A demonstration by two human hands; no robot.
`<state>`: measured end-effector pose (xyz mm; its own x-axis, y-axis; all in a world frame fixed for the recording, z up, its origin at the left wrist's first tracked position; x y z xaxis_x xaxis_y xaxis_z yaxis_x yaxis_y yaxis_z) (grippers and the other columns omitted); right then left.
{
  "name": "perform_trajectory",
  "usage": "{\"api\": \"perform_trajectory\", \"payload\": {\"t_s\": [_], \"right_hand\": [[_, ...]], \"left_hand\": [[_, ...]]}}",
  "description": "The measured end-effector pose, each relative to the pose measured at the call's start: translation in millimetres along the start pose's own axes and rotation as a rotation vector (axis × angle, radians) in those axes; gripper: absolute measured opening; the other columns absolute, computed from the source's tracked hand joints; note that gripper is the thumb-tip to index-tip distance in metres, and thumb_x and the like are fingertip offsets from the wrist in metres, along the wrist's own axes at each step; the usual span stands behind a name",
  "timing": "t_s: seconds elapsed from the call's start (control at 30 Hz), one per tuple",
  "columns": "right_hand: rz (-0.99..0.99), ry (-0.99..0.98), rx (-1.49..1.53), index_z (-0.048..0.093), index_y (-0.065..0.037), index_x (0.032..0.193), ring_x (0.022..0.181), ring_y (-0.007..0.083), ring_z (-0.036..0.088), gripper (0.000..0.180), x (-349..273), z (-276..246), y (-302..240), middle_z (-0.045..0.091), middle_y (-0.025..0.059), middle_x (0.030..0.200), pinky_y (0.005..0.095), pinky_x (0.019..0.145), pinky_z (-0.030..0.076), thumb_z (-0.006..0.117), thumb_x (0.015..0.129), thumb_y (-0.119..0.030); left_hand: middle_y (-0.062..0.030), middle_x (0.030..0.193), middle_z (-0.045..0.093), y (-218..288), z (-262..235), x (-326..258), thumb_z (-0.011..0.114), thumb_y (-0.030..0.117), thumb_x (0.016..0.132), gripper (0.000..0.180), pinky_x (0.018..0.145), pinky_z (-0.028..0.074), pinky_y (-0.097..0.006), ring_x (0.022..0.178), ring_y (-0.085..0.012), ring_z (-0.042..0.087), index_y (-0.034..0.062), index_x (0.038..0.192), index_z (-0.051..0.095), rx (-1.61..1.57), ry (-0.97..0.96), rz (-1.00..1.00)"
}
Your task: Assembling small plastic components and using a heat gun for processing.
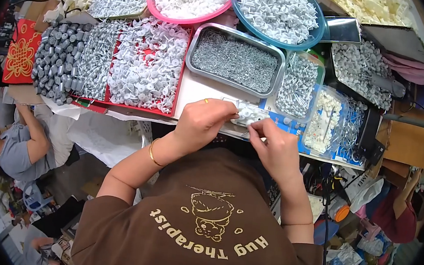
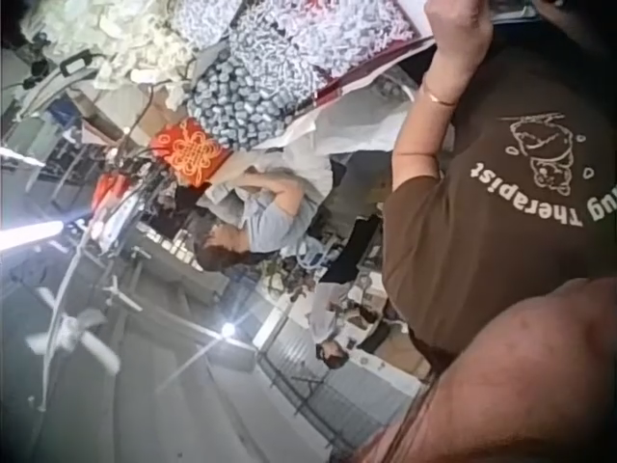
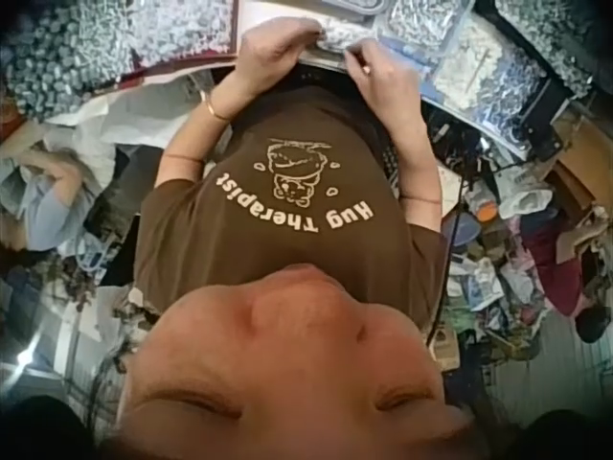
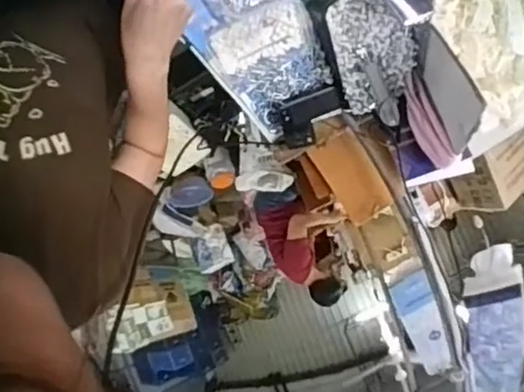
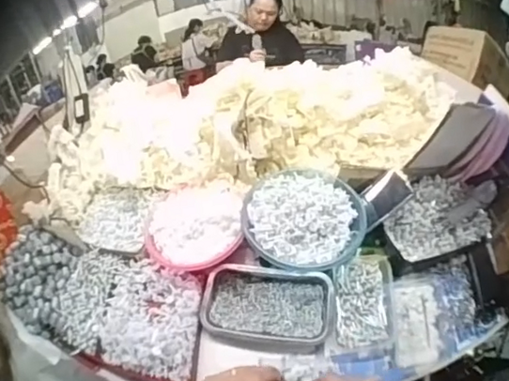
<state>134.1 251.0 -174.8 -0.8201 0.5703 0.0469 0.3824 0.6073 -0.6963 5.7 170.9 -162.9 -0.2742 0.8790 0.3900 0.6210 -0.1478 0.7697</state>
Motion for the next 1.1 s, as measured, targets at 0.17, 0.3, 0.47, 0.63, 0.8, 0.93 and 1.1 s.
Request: {"api": "perform_trajectory", "payload": {"t_s": [0.17, 0.3, 0.47, 0.63, 0.8, 0.93, 1.1], "right_hand": [[0.003, -0.042, -0.018, 0.067, -0.002, 0.093, 0.064, 0.0236, 0.072, 0.011, 20, -3, -2, 0.072, 0.0120, 0.076, 0.0329, 0.057, 0.055, 0.073, 0.090, -0.011], [-0.015, -0.063, -0.033, 0.070, -0.004, 0.095, 0.065, 0.0242, 0.072, 0.015, 25, -2, -2, 0.072, 0.0119, 0.075, 0.0350, 0.057, 0.054, 0.075, 0.089, -0.017], [-0.003, -0.208, -0.020, 0.073, -0.003, 0.092, 0.062, 0.0220, 0.070, 0.014, 50, -23, -8, 0.072, 0.0133, 0.078, 0.0326, 0.057, 0.052, 0.074, 0.090, -0.017], [-0.183, 0.554, -0.161, 0.072, -0.004, 0.099, 0.072, 0.0205, 0.059, 0.019, 173, -116, 18, 0.065, 0.0108, 0.083, 0.0326, 0.067, 0.046, 0.071, 0.093, -0.022], [0.107, 0.333, -0.764, 0.068, -0.021, 0.127, 0.117, 0.0402, 0.059, 0.044, 319, -113, 100, 0.067, 0.0188, 0.117, 0.0616, 0.096, 0.041, 0.053, 0.099, -0.051], [0.285, 0.189, -0.700, 0.069, -0.023, 0.128, 0.124, 0.0344, 0.059, 0.048, 355, -115, 133, 0.066, 0.0154, 0.131, 0.0605, 0.099, 0.041, 0.050, 0.097, -0.055], [-0.032, 0.604, -0.292, 0.072, -0.006, 0.115, 0.097, 0.0251, 0.071, 0.047, 329, -172, 121, 0.074, 0.0122, 0.113, 0.0361, 0.091, 0.050, 0.073, 0.089, -0.045]], "left_hand": [[-0.0056, 0.096, 0.068, 9, -12, 8, 0.080, 0.002, 0.071, 0.021, 0.078, 0.050, -0.038, 0.089, -0.0267, 0.065, 0.0081, 0.090, 0.072, 0.151, 0.035, 0.042], [-0.0009, 0.092, 0.061, 30, 14, -1, 0.079, 0.011, 0.072, 0.017, 0.086, 0.039, -0.043, 0.089, -0.0242, 0.058, 0.0146, 0.086, 0.071, 0.316, -0.130, 0.279], [-0.0057, 0.086, 0.059, -5, 7, 1, 0.082, 0.005, 0.071, 0.021, 0.080, 0.041, -0.038, 0.082, -0.0262, 0.055, 0.0064, 0.086, 0.068, 0.135, -0.051, 0.034], [-0.0069, 0.094, 0.062, -3, -9, 3, 0.083, 0.014, 0.076, 0.027, 0.083, 0.041, -0.038, 0.089, -0.0276, 0.057, 0.0063, 0.097, 0.068, 0.066, -0.059, -0.051], [-0.0079, 0.093, 0.067, -21, -59, 13, 0.079, 0.013, 0.082, 0.023, 0.083, 0.044, -0.039, 0.090, -0.0277, 0.061, 0.0062, 0.101, 0.069, 0.121, 0.134, -0.093], [-0.0077, 0.095, 0.069, -62, -126, 1, 0.078, 0.012, 0.083, 0.018, 0.086, 0.044, -0.040, 0.092, -0.0279, 0.063, 0.0065, 0.097, 0.070, 0.281, 0.335, -0.204], [-0.0084, 0.104, 0.068, -118, -267, -36, 0.074, 0.024, 0.085, 0.020, 0.092, 0.041, -0.047, 0.102, -0.0289, 0.061, 0.0107, 0.099, 0.072, 0.989, 0.602, -0.411]]}}
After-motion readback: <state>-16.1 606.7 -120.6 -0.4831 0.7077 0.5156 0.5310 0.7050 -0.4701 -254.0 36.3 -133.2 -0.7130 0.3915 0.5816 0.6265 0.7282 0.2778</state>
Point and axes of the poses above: each hand's wrist, its own x-axis towards the middle knuckle, its own z-axis out of the palm, y = z × x, the point moved 10 cm from there along x, towards the middle knuckle
